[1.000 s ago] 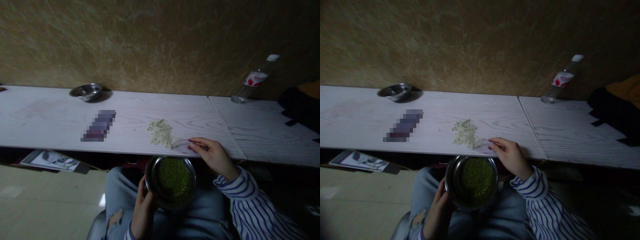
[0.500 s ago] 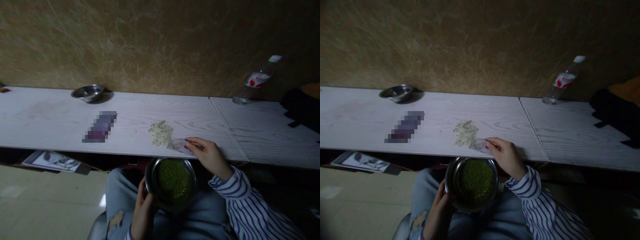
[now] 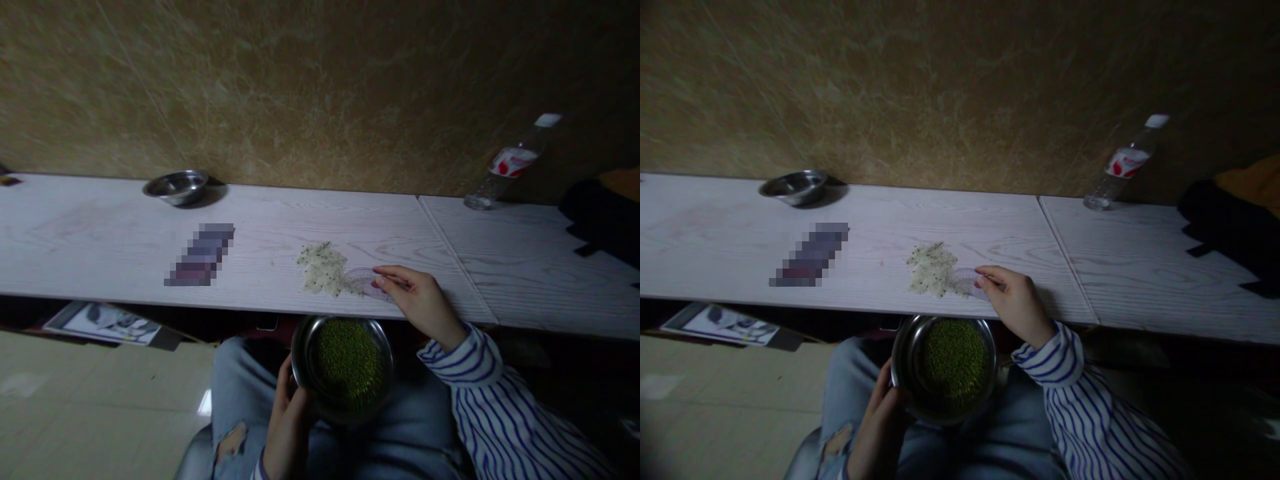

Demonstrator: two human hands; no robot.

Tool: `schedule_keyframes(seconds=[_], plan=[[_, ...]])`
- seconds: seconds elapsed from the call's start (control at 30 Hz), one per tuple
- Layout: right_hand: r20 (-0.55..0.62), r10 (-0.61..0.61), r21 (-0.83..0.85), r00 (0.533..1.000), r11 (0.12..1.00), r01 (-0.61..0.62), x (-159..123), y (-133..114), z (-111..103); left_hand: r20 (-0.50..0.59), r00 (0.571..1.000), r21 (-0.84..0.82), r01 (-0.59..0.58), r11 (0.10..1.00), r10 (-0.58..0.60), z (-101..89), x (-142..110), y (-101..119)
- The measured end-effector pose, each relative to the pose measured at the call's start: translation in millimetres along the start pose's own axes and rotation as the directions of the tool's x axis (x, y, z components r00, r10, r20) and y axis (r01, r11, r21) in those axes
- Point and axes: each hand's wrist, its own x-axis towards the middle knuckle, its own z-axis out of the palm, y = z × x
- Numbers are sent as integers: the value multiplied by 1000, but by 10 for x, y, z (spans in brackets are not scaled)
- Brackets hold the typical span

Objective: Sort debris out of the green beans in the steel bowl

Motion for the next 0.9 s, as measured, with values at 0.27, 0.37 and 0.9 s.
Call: schedule_keyframes(seconds=[0.27,0.37,0.9], plan=[[32,6,-22,999,1000,-5,-62,-55,-55,-16,1000,-22,-24,999,23,7,-6,-11],[24,10,-32,1000,999,-10,-77,-56,-90,-5,999,-32,-31,999,31,3,2,-15],[58,7,-39,998,999,-5,-92,-97,-52,5,1000,1,-16,1000,16,11,-20,25]])
